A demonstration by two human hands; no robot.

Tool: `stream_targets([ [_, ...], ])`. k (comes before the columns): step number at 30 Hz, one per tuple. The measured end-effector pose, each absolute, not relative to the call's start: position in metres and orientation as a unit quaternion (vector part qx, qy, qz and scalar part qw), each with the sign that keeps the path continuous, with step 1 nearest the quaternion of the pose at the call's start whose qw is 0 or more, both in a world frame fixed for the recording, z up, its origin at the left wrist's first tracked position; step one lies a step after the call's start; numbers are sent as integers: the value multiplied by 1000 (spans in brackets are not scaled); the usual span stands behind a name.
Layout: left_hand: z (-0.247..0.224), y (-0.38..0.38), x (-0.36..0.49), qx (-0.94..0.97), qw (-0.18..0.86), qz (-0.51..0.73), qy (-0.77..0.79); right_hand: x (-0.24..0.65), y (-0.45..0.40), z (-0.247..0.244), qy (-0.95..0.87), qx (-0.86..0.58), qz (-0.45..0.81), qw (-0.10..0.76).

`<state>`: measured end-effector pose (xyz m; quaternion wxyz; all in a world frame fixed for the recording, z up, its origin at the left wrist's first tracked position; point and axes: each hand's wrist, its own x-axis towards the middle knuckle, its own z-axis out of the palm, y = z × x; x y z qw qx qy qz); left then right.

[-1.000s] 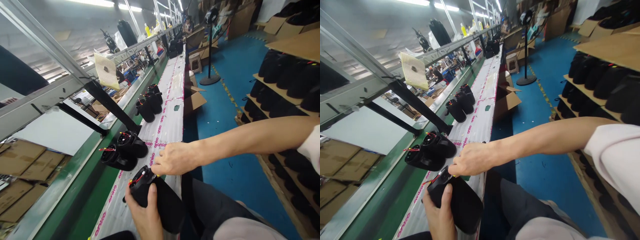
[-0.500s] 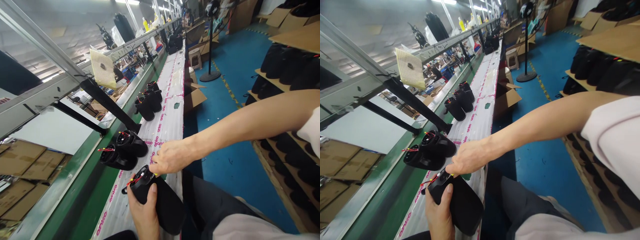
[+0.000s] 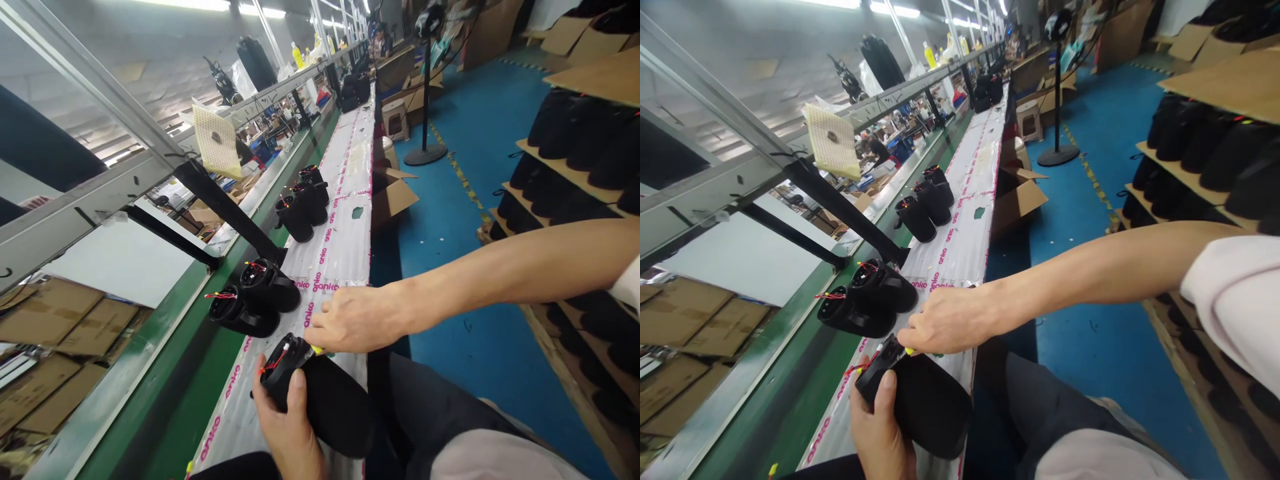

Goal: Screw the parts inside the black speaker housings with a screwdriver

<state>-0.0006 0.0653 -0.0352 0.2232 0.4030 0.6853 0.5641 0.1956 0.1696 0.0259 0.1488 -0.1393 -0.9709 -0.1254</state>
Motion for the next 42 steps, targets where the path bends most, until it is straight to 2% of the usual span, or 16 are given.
stream_targets([
  [3,-29,64,5,366,274,589,666,197,171,25,-969,-115,-115,185],
  [6,-26,65,7,331,323,608,645,197,174,24,-964,-135,-24,226],
  [8,-25,65,8,320,324,616,643,198,171,26,-961,-164,18,223],
  [15,-24,62,17,296,249,632,672,199,146,35,-969,-194,54,147],
  [23,-22,60,24,310,182,634,684,190,136,29,-963,-199,64,171],
  [30,-29,63,21,305,135,639,693,187,132,16,-951,-219,14,217],
  [36,-30,60,18,322,107,600,724,187,128,20,-950,-237,11,205],
  [42,-25,60,28,340,28,574,745,186,122,30,-953,-254,-8,165],
])
